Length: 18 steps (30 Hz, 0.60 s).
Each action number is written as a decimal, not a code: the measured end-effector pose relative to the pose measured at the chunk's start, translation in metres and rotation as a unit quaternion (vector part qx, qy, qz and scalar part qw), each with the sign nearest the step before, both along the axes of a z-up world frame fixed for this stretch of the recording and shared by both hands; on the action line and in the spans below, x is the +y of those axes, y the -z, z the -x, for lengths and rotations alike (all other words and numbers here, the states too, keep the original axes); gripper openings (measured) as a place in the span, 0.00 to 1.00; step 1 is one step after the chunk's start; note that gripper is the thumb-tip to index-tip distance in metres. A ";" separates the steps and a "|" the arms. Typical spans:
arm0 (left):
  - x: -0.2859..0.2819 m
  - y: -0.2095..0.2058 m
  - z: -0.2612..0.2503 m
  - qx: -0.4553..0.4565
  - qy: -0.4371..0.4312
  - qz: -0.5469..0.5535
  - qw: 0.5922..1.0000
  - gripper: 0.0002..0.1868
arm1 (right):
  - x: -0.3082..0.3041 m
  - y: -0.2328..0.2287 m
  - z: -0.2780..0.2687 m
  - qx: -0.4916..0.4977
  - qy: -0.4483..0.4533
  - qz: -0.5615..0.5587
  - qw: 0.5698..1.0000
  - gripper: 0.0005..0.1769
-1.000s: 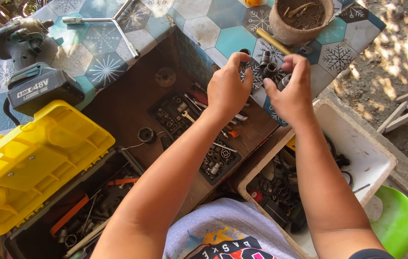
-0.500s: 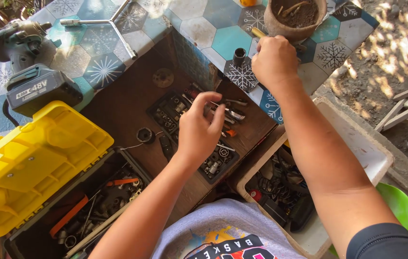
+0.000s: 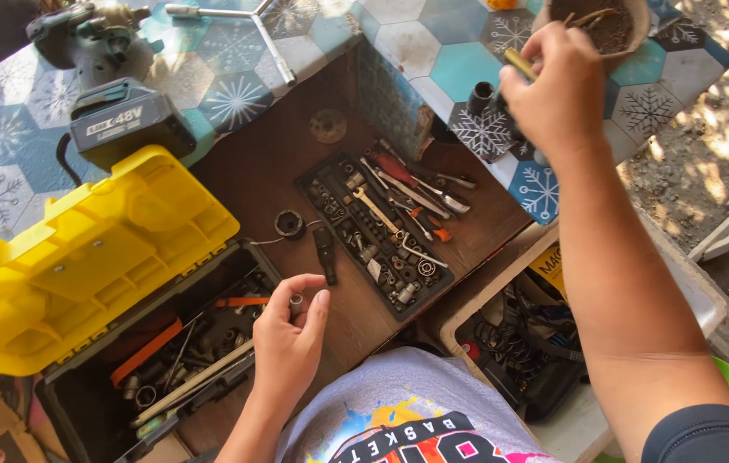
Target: Organising and inspecting various mechanical tools and small parts in and around a yellow toolbox.
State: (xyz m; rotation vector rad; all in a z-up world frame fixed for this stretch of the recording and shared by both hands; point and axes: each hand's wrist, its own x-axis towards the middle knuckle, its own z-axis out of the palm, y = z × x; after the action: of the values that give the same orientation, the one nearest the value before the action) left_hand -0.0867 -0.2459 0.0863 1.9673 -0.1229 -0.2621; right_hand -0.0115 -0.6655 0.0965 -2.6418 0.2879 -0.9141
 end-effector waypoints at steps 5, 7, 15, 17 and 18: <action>0.042 0.017 0.000 0.031 -0.038 0.028 0.998 0.14 | 0.060 -0.030 0.015 -0.089 -0.079 0.010 0.993 0.06; 0.060 0.031 0.004 0.062 -0.057 0.065 0.994 0.18 | 0.121 -0.039 0.033 -0.115 -0.136 -0.009 0.984 0.04; 0.074 0.046 0.032 0.293 -0.030 0.576 0.762 0.39 | 0.304 0.053 0.096 0.307 -0.383 -0.649 0.581 0.31; 0.082 0.045 0.038 0.284 -0.004 0.560 0.778 0.39 | 0.305 0.069 0.096 0.318 -0.357 -0.665 0.574 0.30; 0.084 0.045 0.038 0.275 0.028 0.541 0.794 0.39 | 0.303 0.077 0.095 0.322 -0.330 -0.682 0.567 0.28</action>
State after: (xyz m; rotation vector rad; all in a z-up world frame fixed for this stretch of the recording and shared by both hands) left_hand -0.1251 -0.1617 0.0413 0.6894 0.0540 -0.6297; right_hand -0.1069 -0.3629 0.0199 -1.1805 0.0507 0.5152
